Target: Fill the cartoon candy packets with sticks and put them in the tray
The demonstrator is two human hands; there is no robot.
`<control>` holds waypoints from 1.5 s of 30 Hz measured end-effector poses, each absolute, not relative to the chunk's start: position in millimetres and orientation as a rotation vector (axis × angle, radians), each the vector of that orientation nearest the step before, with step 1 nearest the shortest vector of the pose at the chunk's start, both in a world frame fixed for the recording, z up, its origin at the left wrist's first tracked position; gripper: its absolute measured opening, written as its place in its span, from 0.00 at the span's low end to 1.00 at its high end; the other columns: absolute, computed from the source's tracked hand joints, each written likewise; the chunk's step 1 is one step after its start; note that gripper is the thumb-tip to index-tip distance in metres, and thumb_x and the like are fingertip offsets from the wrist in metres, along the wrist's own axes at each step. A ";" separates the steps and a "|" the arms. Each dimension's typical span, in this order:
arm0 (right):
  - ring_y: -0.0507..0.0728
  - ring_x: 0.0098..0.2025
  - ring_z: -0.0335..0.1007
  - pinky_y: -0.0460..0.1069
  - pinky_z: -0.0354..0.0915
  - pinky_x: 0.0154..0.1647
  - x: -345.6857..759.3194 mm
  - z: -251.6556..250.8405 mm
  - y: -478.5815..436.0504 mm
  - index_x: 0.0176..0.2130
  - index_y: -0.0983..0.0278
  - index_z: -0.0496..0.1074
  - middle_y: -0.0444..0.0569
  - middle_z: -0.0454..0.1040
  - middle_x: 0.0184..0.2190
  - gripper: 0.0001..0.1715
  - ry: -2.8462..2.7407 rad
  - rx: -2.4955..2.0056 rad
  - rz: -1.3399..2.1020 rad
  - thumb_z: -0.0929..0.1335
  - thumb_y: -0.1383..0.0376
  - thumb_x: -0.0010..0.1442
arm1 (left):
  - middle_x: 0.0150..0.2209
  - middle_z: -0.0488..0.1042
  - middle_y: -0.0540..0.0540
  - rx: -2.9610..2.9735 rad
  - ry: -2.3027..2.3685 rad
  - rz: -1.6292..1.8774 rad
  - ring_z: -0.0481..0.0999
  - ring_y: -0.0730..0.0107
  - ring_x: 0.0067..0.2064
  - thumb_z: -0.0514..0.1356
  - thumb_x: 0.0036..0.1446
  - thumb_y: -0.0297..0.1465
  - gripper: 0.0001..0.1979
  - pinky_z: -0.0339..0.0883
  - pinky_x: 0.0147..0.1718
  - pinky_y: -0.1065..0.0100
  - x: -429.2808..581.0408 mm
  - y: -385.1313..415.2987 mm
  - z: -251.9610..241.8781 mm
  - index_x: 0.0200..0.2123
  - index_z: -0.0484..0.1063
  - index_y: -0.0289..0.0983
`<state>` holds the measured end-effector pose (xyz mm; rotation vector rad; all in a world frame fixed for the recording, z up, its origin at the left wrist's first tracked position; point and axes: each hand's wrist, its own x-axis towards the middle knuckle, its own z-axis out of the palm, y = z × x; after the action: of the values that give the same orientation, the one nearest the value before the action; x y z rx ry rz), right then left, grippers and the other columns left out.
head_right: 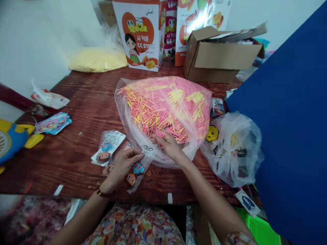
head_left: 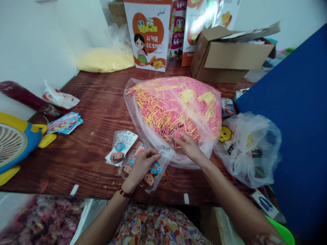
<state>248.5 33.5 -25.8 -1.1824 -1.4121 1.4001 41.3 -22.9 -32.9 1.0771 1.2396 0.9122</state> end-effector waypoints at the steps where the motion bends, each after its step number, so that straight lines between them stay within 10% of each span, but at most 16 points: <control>1: 0.56 0.34 0.71 0.50 0.64 0.36 244.5 -19.5 28.9 0.43 0.61 0.70 0.47 0.76 0.34 0.15 -1.552 -1.178 1.349 0.65 0.54 0.62 | 0.24 0.70 0.52 1.086 1.246 0.895 0.65 0.75 0.26 0.67 0.50 0.39 0.13 0.59 0.26 0.73 41.3 -21.4 -31.5 0.26 0.73 0.34; 10: 0.57 0.35 0.69 0.50 0.62 0.37 222.0 -13.1 18.0 0.36 0.61 0.66 0.50 0.74 0.33 0.05 -2.178 -1.157 0.904 0.62 0.64 0.65 | 0.21 0.66 0.53 1.256 1.230 0.845 0.61 0.76 0.24 0.62 0.56 0.38 0.15 0.56 0.24 0.73 26.7 -20.4 -31.1 0.23 0.72 0.35; 28: 0.59 0.42 0.77 0.59 0.68 0.53 177.8 11.7 10.9 0.37 0.58 0.66 0.45 0.76 0.30 0.09 -0.987 -0.853 1.380 0.65 0.56 0.64 | 0.28 0.76 0.48 1.340 1.246 1.004 0.70 0.68 0.31 0.61 0.59 0.41 0.13 0.64 0.32 0.69 24.5 -24.0 -25.6 0.32 0.80 0.38; 39: 0.58 0.62 0.67 0.60 0.61 0.64 196.1 17.8 8.2 0.62 0.55 0.61 0.53 0.68 0.62 0.24 -1.579 -0.974 1.284 0.62 0.56 0.69 | 0.31 0.78 0.48 1.325 1.190 1.094 0.73 0.69 0.34 0.62 0.57 0.36 0.09 0.66 0.36 0.69 26.5 -11.6 -22.0 0.33 0.79 0.37; 45: 0.61 0.64 0.63 0.61 0.59 0.65 213.8 27.5 11.1 0.63 0.56 0.64 0.53 0.67 0.63 0.28 -2.038 -1.018 1.075 0.66 0.55 0.66 | 0.32 0.78 0.47 1.251 1.156 1.189 0.74 0.68 0.34 0.64 0.55 0.38 0.10 0.69 0.38 0.67 25.9 -8.7 -19.5 0.32 0.78 0.37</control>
<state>213.8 11.1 27.5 -1.0183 -2.0381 1.0747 25.9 -8.7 -19.5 1.2514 1.1555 1.1891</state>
